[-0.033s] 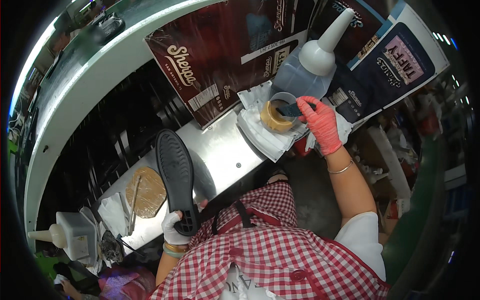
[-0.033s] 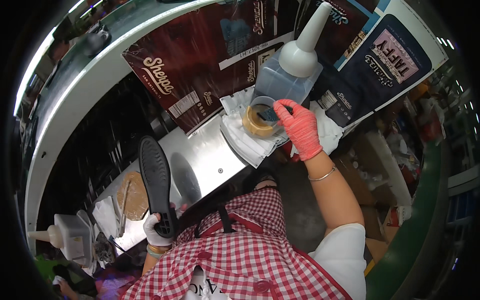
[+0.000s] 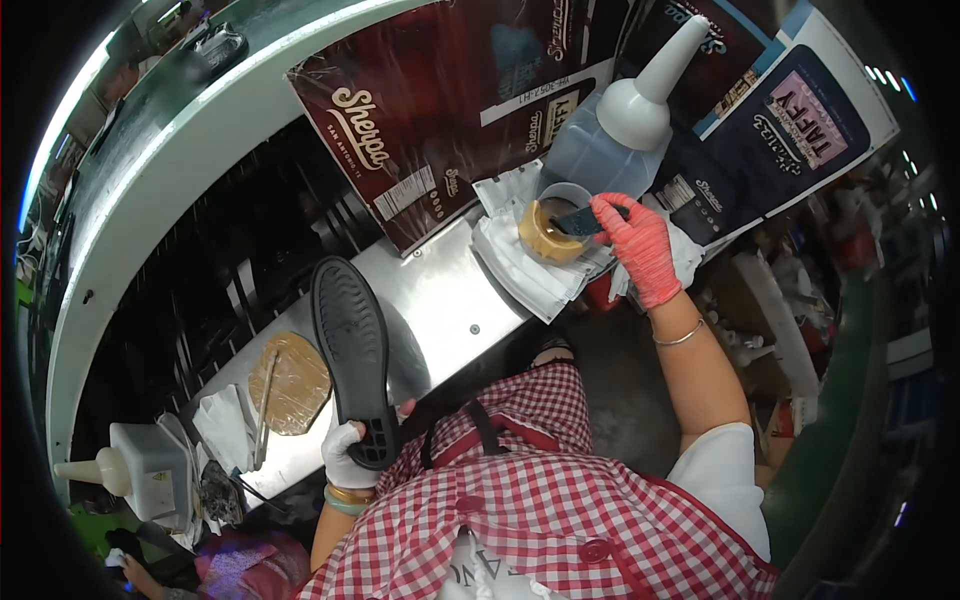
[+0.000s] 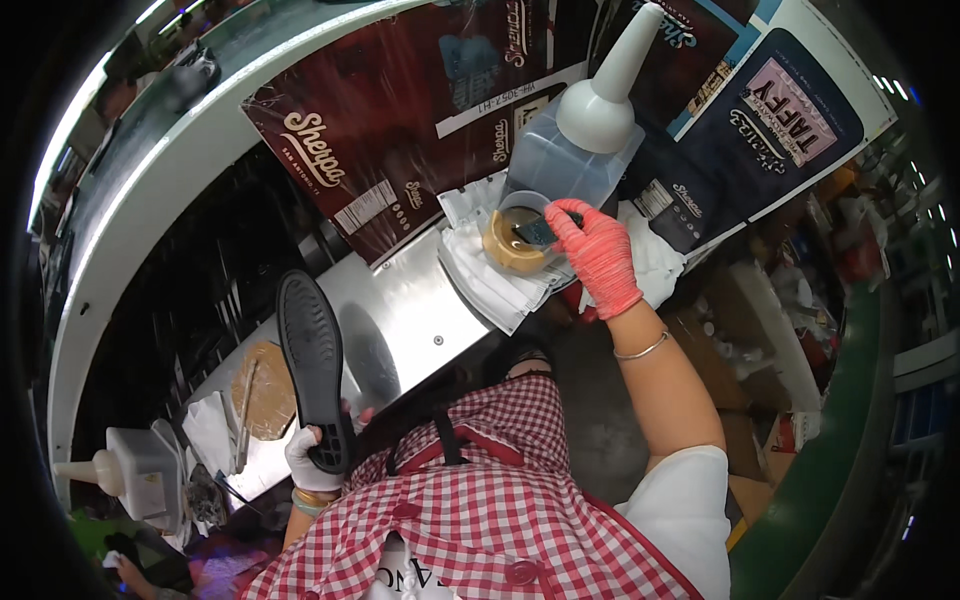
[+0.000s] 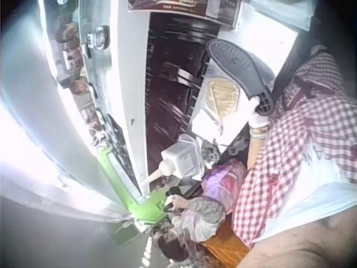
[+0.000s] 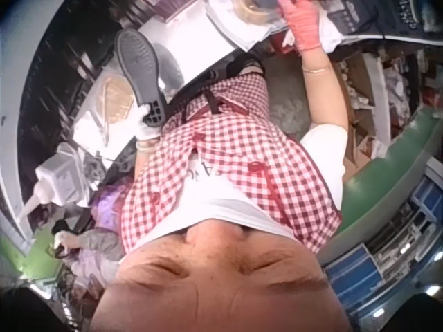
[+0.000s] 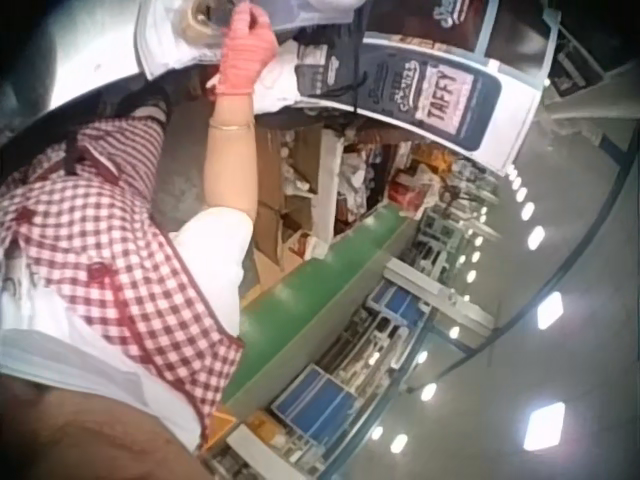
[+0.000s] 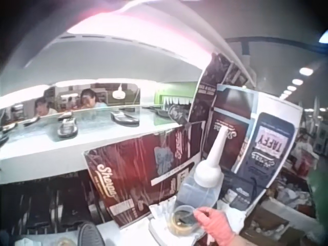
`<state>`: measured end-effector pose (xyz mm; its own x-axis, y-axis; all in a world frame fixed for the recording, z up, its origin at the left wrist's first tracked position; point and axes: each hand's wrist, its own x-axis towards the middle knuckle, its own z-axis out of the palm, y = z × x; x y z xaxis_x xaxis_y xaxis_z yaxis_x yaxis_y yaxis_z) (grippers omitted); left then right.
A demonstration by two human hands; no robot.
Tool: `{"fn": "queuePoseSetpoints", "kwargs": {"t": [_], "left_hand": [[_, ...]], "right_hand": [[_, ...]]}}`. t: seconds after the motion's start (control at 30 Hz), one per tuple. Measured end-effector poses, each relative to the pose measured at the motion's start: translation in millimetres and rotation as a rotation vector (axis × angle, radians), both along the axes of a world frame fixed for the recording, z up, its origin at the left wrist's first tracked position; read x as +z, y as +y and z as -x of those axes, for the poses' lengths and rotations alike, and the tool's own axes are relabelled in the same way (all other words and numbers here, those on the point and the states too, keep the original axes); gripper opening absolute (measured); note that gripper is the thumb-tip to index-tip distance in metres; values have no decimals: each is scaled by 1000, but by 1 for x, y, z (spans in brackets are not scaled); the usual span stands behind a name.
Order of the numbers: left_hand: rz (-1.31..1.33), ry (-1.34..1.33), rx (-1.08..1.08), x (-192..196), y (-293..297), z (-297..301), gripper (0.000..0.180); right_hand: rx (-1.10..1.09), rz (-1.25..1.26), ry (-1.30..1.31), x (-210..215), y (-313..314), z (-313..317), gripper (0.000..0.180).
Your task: The person applies glue to the soles of black sandals using a brush. They repeatedly dip the brush into a container of glue and spread it evenly across the textured bottom of each sandal, handling them one at a time.
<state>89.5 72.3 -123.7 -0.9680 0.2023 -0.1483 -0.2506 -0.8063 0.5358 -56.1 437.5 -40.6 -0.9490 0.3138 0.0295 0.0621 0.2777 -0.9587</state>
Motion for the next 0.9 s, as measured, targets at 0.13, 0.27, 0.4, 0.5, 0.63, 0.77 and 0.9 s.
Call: {"fn": "queuePoseSetpoints", "kwargs": {"t": [0.13,0.27,0.4,0.5,0.63,0.77,0.9], "left_hand": [[167,-32,17,18,13,8,72],[-39,-34,-22,5,9,16,55],[147,-125,94,-2,13,22,53],[119,-189,123,7,22,24,52],[51,-195,138,5,25,22,56],[63,-111,145,-11,22,25,69],[-20,-183,157,2,25,23,79]], "right_hand": [[11,103,24,-4,6,0,26],[61,155,33,-15,16,7,24],[51,141,23,-5,9,2,24],[74,135,34,-11,10,3,25],[71,82,-75,-12,19,2,26],[72,446,39,-29,16,-8,25],[224,593,-12,1,-76,-44,24]]}}
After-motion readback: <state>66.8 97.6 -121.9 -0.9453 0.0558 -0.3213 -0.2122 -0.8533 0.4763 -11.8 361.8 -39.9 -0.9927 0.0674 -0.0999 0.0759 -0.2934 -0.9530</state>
